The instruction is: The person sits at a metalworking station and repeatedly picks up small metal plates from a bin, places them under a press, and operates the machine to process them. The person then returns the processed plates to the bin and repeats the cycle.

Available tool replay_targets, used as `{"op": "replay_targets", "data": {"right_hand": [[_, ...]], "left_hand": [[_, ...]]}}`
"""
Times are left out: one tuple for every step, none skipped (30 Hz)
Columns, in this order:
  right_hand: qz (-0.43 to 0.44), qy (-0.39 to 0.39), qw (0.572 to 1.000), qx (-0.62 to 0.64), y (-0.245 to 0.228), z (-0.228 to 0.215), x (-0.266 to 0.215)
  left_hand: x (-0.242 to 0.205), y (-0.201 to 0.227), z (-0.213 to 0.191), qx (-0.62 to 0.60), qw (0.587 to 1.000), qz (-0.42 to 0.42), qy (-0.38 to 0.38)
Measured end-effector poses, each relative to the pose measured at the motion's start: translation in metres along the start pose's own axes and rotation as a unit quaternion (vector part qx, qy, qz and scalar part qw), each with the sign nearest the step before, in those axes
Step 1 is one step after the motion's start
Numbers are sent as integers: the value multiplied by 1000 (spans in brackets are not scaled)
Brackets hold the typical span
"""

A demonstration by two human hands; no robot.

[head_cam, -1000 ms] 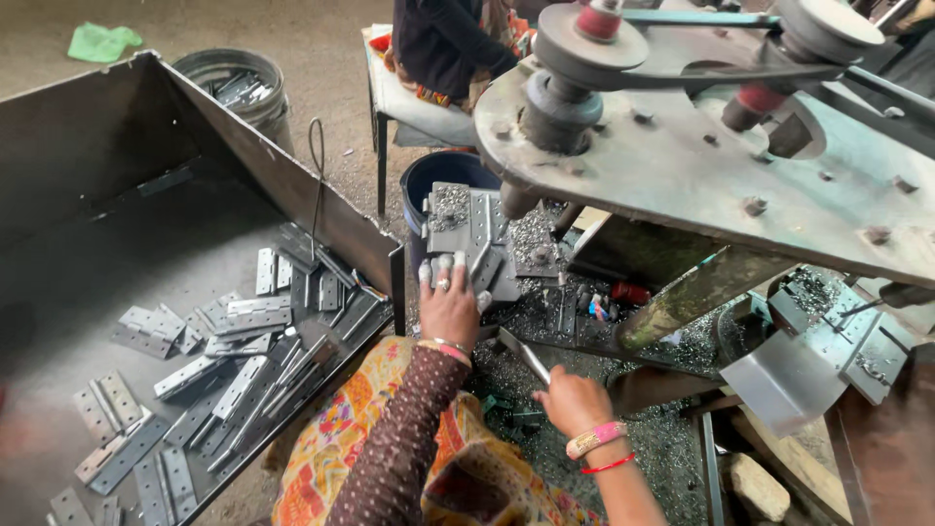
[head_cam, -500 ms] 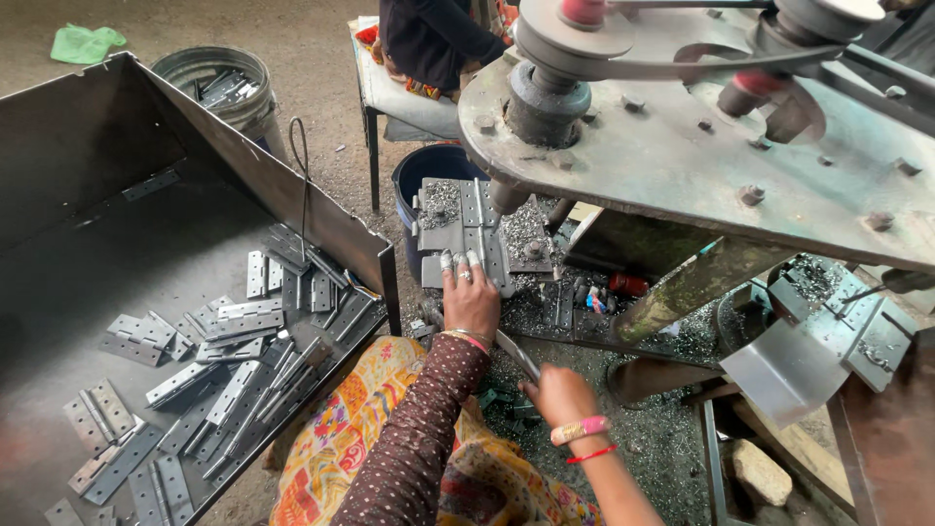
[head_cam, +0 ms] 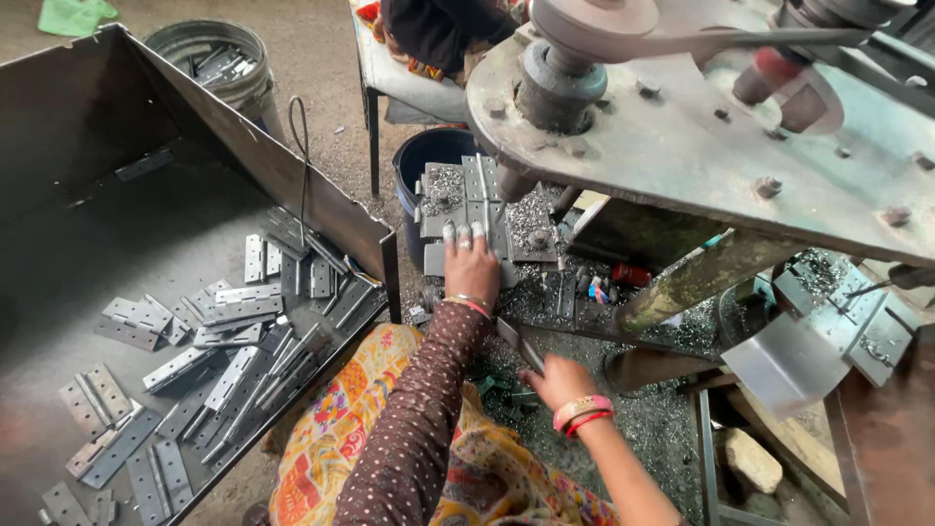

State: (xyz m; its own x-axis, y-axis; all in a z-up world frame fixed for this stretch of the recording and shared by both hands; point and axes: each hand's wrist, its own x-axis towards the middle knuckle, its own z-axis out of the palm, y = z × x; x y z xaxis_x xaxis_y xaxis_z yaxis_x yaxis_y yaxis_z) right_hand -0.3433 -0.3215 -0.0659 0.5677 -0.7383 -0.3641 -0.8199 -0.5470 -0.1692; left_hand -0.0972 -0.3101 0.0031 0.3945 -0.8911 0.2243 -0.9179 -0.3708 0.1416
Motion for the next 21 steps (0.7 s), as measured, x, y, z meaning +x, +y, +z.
{"op": "replay_targets", "data": {"right_hand": [[8, 4, 999, 34, -1, 1, 3], [16, 9, 998, 67, -1, 12, 1], [21, 14, 995, 101, -4, 25, -3], [29, 41, 994, 94, -6, 39, -4], [36, 64, 994, 85, -8, 54, -8], [44, 88, 992, 77, -7, 64, -7], [33, 76, 992, 93, -7, 71, -7], [22, 64, 992, 108, -5, 73, -8], [14, 55, 991, 124, 0, 67, -3], [25, 27, 994, 106, 4, 58, 0], [33, 1, 996, 87, 8, 43, 6], [40, -25, 996, 69, 10, 27, 15], [26, -8, 998, 60, 11, 20, 13], [13, 9, 999, 51, 12, 17, 10], [-2, 31, 999, 41, 11, 13, 10], [24, 12, 999, 48, 10, 19, 6], [47, -4, 997, 54, 6, 25, 5], [70, -20, 996, 60, 3, 35, 2], [63, 15, 996, 60, -1, 49, -2], [56, 50, 995, 61, -5, 62, -4], [46, 84, 994, 60, -6, 71, -3]], "left_hand": [[5, -2, -1, -4, 1000, -1, 20], [8, -3, -2, -9, 999, -2, 40], [12, -5, -4, -8, 998, 1, 63], [12, -7, -4, -8, 996, 3, 86], [8, -7, -3, -8, 994, 3, 107], [6, -7, -1, -14, 994, 4, 110], [0, -8, 1, -19, 994, 4, 109], [-4, -10, 2, -24, 994, 5, 108], [-3, -8, 4, -22, 993, 6, 117], [-1, -7, 5, -19, 992, 7, 126], [6, -9, 4, -14, 990, 6, 139], [17, -12, 2, -18, 994, 0, 107], [22, -14, 3, -23, 998, -6, 66], [24, -14, 4, -28, 999, -11, 26], [29, -14, 4, -16, 1000, -10, 24], [33, -15, 3, -4, 1000, -8, 23], [38, -15, 0, 9, 1000, -8, 26], [40, -16, -3, -5, 1000, -10, 14], [38, -16, -6, -19, 1000, -11, 2], [35, -16, -9, -32, 999, -13, -10], [31, -17, -12, -35, 999, -16, -12]]}}
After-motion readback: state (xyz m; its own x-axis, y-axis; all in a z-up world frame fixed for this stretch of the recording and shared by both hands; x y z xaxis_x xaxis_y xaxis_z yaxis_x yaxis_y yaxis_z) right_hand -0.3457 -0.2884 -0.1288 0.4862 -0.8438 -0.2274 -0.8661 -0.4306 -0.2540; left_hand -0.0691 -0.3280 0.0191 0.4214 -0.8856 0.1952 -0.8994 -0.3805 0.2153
